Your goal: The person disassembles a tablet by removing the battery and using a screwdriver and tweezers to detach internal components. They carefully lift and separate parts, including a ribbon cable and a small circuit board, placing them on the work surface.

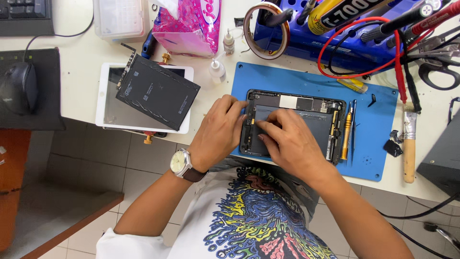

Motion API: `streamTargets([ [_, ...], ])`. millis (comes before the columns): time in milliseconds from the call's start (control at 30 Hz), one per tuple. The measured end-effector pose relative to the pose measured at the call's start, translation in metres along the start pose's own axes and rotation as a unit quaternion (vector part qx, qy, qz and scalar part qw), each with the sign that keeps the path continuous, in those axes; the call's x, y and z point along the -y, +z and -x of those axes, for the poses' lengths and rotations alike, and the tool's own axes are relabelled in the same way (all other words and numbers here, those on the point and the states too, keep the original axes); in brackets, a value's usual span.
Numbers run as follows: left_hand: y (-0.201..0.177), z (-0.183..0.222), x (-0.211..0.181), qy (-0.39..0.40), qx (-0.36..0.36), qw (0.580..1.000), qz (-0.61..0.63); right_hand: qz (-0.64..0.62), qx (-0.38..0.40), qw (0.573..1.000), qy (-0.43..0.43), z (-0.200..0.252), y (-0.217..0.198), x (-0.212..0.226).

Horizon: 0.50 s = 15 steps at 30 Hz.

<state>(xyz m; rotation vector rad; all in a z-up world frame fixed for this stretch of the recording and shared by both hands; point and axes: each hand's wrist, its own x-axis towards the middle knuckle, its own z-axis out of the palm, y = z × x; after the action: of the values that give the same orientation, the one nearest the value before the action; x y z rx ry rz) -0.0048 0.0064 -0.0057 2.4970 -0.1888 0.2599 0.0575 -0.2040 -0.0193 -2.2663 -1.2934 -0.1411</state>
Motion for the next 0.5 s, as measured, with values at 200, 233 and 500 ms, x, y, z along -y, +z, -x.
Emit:
streamTargets([
  [200,-0.017,0.022,-0.012,0.061,0.1,0.992,-0.056,-0.087,0.026,0.989,0.115,0.002,0.001,0.022],
  [233,-0.019,0.023,-0.013,0.062,0.101,0.991,-0.056,-0.086,0.025,0.989,0.116,-0.003,-0.003,0.024],
  [500,-0.017,0.032,-0.009,0.069,0.111,0.99,-0.058,-0.218,0.12,0.924,0.292,-0.013,-0.006,0.023],
])
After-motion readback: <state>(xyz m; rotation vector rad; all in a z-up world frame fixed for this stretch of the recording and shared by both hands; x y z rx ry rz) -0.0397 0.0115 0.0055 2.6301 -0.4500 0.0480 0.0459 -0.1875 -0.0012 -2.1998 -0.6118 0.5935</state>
